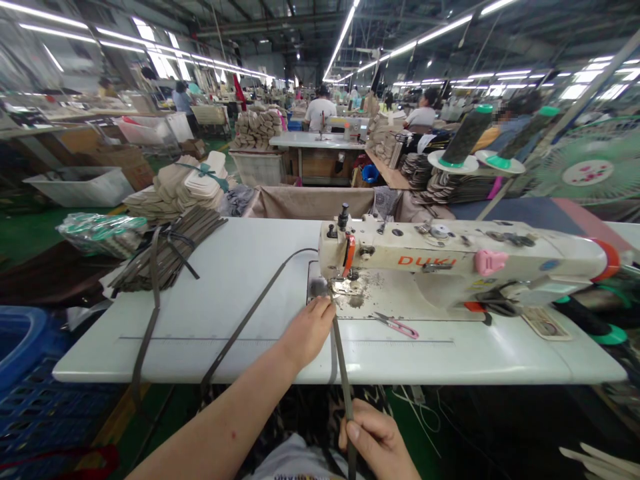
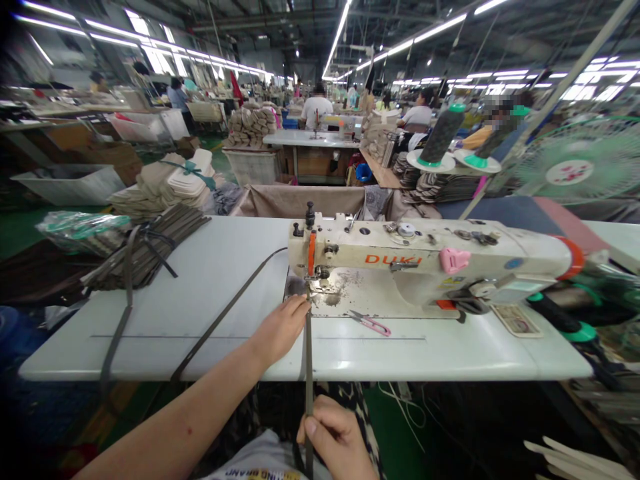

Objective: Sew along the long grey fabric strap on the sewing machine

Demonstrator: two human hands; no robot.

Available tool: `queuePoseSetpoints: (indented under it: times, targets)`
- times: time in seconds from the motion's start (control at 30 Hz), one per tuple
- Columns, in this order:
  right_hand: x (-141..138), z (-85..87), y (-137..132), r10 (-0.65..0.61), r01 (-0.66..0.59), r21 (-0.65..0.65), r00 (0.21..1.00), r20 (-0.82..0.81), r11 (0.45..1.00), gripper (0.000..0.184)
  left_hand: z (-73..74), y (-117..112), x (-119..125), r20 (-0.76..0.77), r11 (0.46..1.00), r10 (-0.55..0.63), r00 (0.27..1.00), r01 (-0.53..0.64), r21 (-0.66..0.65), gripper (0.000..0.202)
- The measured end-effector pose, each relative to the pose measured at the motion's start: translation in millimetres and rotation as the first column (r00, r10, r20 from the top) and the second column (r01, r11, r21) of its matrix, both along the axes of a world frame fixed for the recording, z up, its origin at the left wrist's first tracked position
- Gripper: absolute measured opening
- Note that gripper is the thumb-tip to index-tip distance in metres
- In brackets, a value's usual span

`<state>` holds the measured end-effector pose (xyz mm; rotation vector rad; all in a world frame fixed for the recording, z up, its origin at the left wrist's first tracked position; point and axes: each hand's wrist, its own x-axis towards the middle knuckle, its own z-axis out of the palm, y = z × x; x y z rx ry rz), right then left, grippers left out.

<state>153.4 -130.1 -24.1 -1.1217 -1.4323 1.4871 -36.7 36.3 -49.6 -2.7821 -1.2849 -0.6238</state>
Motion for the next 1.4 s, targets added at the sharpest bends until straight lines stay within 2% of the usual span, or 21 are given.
queuePoseSetpoints:
  times: [0.17,0.4,0.63,0.77,0.87,1.0,1.13,1.27,1.4]
  targets:
    - [-0.5,-3.4,0.7,0.014,-0.014,0.014,1.000,-0.003,1.000,0.055,1.5,1.7,2.1,-0.017,1.000,0.009,1.000,-0.009,-0.015,0.037]
    - [0.9,-23.1,4.5,0.066,-0.064,0.077,0.997,-0.035,0.995,0.054,5.9,1.5,3.8,0.024,0.999,0.027,0.999,-0.026,-0.041,0.038]
    - [1.3,-12.7,4.8,0.077,-0.072,0.087,0.996,-0.048,0.994,0.046,-2.3,1.0,-0.4,-0.011,1.000,-0.020,1.000,0.020,-0.006,0.033]
    - [-2.1,-11.8,6.4,-0.017,0.019,0.127,1.000,-0.017,0.992,0.039,2.8,-1.6,-0.4,0.009,1.000,-0.020,1.000,0.020,0.024,0.027]
    - [-4.2,-11.2,7.5,-0.085,0.081,0.089,0.995,0.046,0.993,0.034,6.6,-2.7,1.0,0.017,0.999,-0.013,1.000,0.012,0.034,0.025]
    - [-5.7,-9.6,7.8,-0.116,0.118,-0.048,0.992,0.044,0.992,0.033,5.8,-2.1,0.9,0.011,1.000,-0.010,1.000,0.009,0.018,0.026]
    - [-7.5,-14.1,6.6,-0.050,0.050,-0.106,0.999,0.000,0.993,0.042,3.7,-1.3,-0.2,-0.019,1.000,-0.022,1.000,0.022,0.013,0.027]
    - [-8.7,-18.4,4.4,0.028,-0.029,-0.059,0.999,-0.021,0.998,0.047,3.7,-1.3,-0.3,-0.026,1.000,-0.022,0.999,0.023,0.015,0.025]
    - [-7.6,-15.7,2.8,0.037,-0.038,-0.035,0.999,-0.021,0.999,0.047,3.0,-1.2,-0.2,-0.027,1.000,-0.013,1.000,0.013,0.009,0.025]
